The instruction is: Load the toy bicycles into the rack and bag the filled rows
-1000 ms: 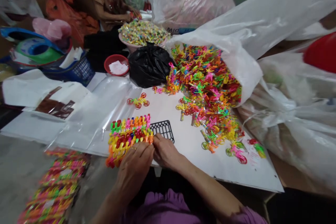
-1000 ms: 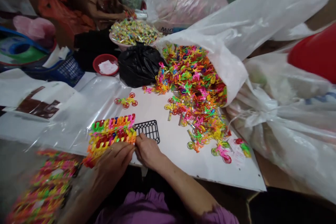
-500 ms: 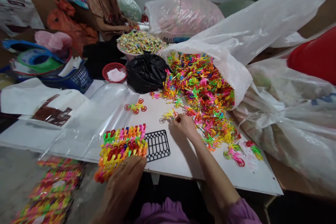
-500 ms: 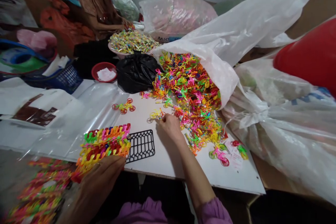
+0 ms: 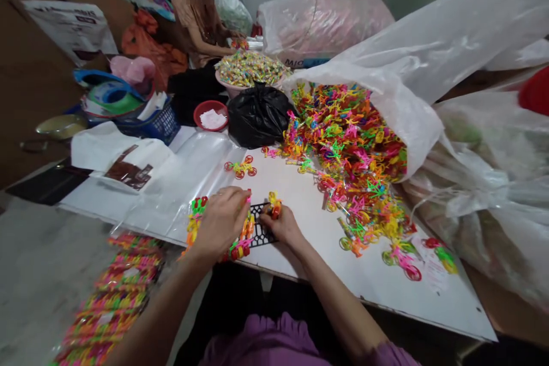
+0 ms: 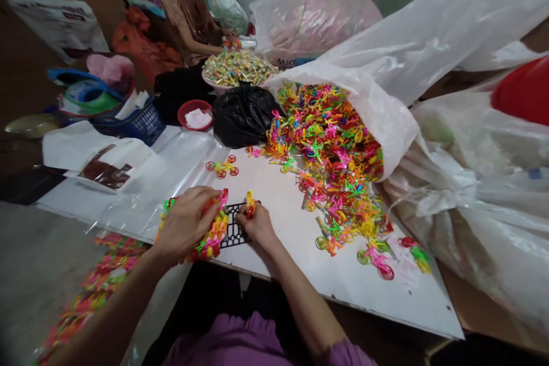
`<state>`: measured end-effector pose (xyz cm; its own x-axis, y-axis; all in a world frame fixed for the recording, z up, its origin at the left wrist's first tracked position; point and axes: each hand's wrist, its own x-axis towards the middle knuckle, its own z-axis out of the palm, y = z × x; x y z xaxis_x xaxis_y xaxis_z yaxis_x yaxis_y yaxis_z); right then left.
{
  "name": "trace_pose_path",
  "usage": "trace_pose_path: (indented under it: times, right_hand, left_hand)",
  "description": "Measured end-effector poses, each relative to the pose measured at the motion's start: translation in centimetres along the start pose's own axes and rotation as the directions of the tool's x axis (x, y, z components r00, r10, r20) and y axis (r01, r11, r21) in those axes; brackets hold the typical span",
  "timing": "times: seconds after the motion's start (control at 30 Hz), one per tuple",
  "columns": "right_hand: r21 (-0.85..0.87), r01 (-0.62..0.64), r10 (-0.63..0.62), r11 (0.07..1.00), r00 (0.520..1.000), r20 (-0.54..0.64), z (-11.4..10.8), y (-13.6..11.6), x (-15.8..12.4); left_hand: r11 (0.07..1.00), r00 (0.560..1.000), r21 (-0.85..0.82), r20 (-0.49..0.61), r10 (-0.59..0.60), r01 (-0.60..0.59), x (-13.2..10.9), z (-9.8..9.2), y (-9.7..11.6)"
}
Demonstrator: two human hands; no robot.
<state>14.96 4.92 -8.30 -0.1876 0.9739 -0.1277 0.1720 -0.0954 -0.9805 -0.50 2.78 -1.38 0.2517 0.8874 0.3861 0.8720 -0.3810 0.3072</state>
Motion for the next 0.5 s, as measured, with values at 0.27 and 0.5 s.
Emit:
trace_pose_path:
  times: [0.27,0.5]
  right_hand:
    - [-0.451,0.290,-0.256,0.844,0.957,0.137,1.3,1.7,2.0]
    - [-0.658,0.338,-0.210,0.674,0.940,0.268,0.8,1.1,2.0]
  left_hand:
    - [0.996,0.974,-0.092,0.224,0.032,-0.012,0.8,1.8,-1.0]
    - [0.998,0.992,-0.058,0.116,0.040,-0.033,0.6,2.5,-0.9]
